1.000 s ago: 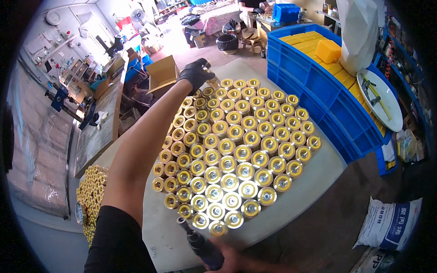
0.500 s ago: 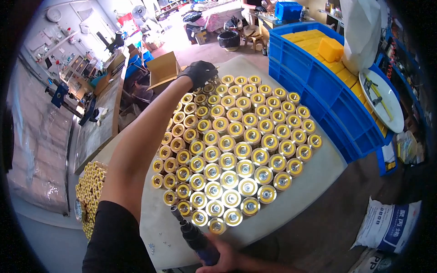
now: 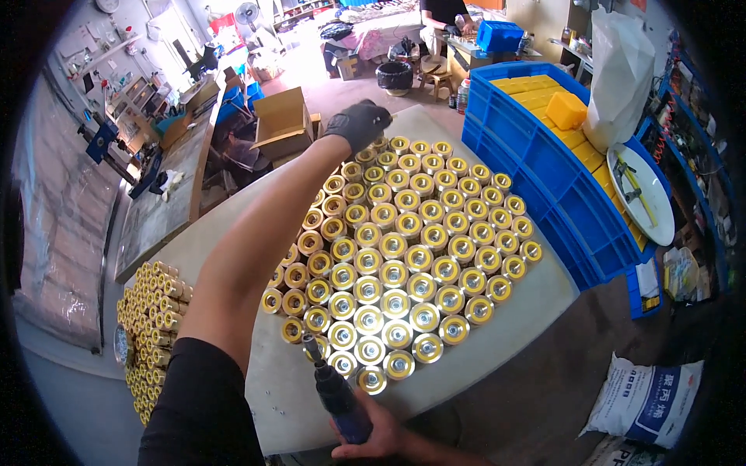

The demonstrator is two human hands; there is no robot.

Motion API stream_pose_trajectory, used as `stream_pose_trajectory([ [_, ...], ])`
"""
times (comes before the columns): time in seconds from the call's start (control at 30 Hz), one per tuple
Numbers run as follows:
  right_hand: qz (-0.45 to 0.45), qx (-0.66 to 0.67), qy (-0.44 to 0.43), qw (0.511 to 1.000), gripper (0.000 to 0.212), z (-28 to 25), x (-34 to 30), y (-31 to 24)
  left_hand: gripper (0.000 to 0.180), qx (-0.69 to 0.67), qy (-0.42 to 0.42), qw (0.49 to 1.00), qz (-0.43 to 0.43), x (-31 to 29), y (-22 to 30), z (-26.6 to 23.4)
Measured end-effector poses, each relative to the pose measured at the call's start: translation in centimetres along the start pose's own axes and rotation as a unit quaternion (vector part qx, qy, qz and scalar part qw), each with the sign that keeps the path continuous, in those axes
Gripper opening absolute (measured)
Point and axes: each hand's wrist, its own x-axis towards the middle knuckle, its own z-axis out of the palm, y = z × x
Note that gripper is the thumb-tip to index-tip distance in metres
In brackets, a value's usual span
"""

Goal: The person assembles small cylindrical metal parts by adding washers and securing them with an electric screwdriver.

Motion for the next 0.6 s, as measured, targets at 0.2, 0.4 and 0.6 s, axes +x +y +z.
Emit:
stream_pose_trajectory([
  [0.2, 0.002, -0.032, 0.033, 0.999, 0.073, -0.3, 0.3, 0.5, 0.022, -0.198, 0.165, 0.966, 0.011, -6.5, 1.4, -7.0],
  [0.4, -0.069, -0.097, -0.019, 0.993, 0.120, -0.5, 1.6, -0.4, 0.026, -0.407, 0.103, 0.902, -0.103, -29.4, 6.6, -17.4],
  [0.6, -0.033, -0.050, 0.040, 0.997, 0.120, 0.5, 1.3, 1.0, 0.025, -0.259, 0.008, 0.869, -0.422, -51.1, 8.8, -19.4],
])
